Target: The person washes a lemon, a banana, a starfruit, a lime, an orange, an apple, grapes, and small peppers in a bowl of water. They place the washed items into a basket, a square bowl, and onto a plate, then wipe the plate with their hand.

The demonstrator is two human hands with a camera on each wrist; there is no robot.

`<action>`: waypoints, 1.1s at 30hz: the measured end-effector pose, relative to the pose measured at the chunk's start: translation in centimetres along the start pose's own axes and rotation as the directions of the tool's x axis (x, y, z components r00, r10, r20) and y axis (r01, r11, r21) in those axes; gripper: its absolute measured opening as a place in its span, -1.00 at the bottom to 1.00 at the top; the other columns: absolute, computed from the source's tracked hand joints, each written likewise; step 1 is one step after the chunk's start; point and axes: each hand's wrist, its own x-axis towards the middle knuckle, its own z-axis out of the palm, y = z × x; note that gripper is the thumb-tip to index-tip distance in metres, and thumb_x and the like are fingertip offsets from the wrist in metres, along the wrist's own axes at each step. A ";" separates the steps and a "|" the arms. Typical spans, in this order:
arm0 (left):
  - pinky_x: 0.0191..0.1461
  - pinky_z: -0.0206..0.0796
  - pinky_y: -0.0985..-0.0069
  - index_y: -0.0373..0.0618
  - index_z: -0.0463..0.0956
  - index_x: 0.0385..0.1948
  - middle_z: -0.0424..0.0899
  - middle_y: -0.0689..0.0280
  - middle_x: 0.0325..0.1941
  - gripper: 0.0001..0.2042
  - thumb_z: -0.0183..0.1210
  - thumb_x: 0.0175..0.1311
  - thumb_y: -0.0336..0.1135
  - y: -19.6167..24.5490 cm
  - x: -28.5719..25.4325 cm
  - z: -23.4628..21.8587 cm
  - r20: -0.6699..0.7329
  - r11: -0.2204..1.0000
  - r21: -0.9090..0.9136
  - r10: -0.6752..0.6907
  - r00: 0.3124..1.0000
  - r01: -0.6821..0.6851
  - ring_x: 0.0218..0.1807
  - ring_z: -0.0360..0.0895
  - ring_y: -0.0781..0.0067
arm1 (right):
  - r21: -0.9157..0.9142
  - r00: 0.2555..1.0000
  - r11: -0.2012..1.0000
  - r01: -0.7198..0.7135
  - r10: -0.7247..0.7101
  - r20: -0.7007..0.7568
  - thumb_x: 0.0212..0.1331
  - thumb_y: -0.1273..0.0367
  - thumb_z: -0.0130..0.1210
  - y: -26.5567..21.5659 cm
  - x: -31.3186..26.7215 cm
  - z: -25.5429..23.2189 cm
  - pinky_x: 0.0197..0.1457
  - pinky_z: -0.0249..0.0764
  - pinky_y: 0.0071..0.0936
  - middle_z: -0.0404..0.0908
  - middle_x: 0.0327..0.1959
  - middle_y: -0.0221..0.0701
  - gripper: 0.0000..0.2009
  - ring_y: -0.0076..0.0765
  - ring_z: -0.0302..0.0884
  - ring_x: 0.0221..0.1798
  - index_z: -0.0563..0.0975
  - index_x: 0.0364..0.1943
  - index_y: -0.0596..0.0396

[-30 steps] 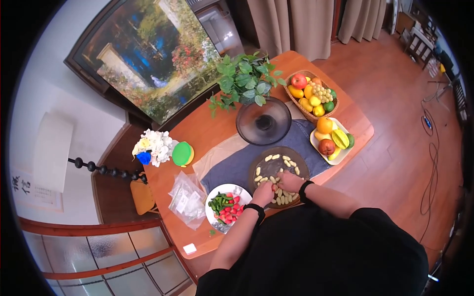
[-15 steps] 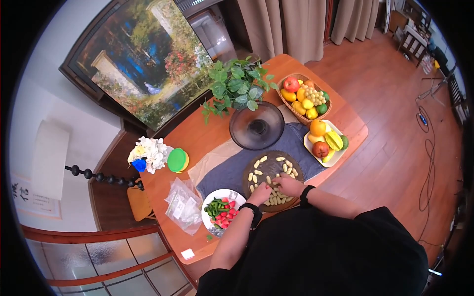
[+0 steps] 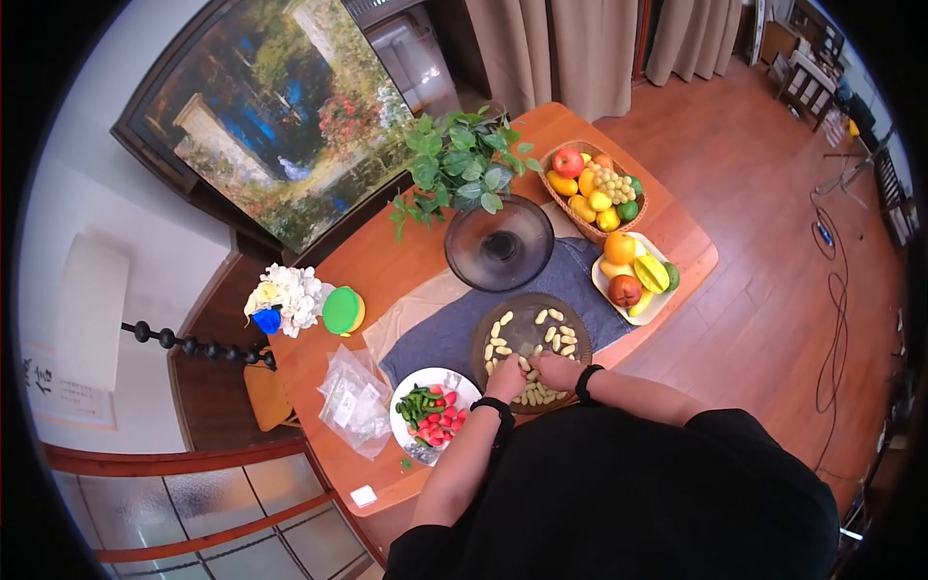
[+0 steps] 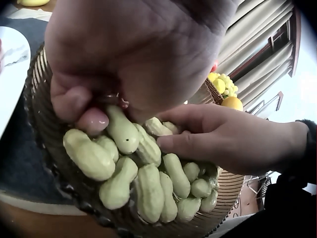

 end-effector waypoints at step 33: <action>-0.17 0.48 0.15 -0.11 0.52 -0.18 0.60 0.08 -0.20 -0.76 0.21 0.13 -0.29 -6.5 -12.4 -3.6 -0.503 0.951 0.044 -0.245 0.829 0.308 -0.21 0.62 -0.02 | -0.101 0.945 0.988 0.113 -0.139 -0.298 0.06 0.52 0.08 -4.6 -3.7 -6.4 0.18 0.45 -0.16 0.47 0.05 -0.09 -0.59 0.10 0.49 0.08 0.47 0.08 0.12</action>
